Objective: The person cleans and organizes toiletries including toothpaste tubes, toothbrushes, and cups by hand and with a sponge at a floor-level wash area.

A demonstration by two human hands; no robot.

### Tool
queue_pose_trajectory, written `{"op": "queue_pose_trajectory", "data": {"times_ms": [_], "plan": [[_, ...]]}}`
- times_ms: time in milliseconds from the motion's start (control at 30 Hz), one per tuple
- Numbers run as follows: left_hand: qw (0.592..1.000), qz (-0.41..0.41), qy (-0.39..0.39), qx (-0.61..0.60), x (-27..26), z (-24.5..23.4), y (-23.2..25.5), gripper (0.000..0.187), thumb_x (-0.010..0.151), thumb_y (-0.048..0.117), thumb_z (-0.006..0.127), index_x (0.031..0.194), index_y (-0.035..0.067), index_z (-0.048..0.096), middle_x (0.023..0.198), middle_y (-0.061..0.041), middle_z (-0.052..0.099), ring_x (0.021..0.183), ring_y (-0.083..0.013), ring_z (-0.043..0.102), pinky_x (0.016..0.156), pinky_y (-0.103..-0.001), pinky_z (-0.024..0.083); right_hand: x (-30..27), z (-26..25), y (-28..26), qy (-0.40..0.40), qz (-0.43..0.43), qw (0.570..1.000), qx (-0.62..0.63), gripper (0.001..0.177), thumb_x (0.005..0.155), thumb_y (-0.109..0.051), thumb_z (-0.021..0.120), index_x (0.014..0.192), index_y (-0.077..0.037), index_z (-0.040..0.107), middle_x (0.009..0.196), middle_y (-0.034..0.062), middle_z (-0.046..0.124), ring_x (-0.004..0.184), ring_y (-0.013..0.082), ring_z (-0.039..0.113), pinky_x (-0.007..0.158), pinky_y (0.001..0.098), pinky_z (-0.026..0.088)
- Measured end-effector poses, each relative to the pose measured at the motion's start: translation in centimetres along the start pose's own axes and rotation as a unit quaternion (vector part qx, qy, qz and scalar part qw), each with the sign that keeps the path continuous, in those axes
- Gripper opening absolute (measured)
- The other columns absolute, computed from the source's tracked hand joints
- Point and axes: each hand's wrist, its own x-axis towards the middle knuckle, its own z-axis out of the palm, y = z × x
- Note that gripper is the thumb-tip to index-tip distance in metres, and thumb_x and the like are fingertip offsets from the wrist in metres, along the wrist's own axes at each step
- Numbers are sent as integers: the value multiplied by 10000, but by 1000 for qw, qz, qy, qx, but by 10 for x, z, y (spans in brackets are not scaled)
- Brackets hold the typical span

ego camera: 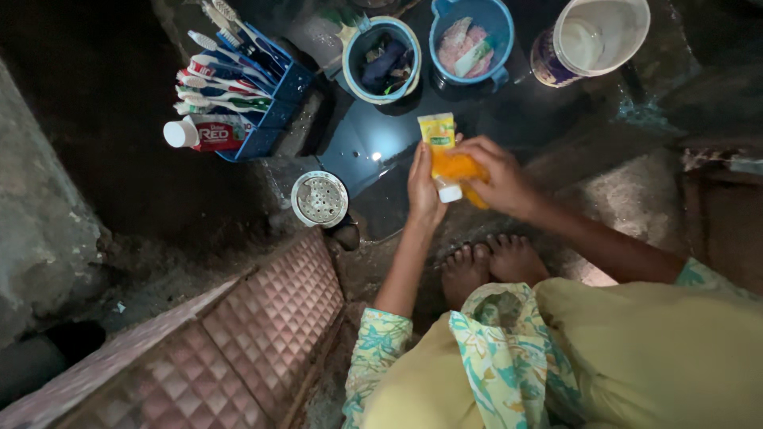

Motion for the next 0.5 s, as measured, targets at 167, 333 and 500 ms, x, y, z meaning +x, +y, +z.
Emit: {"op": "queue_pose_trajectory", "data": {"times_ms": [167,333,500], "plan": [[999,-33,-28,-10,-5,-5,2,540,1162,389,332,1438,-51,477,1361,-223,625,1181,-292,655,1044,-429,519,6,-20,2,-178,28,984,-2,574,734,38,591,1283,-115,650,1239,142,643,1146,308,657,980,377,513],[997,7,-51,-59,-2,-19,1,595,1187,454,344,1417,-75,492,1249,-196,670,1025,-262,675,923,-396,547,24,-51,14,-253,-65,962,-79,564,696,22,633,1240,-122,677,1162,129,665,1113,353,631,980,446,483],[992,19,-39,-115,6,-9,14,557,1134,447,368,1431,-11,482,1147,-153,660,981,-247,648,913,-377,526,12,-39,8,-100,14,994,-41,538,745,34,655,1267,-97,644,1189,151,644,1125,341,644,984,422,506]]}}
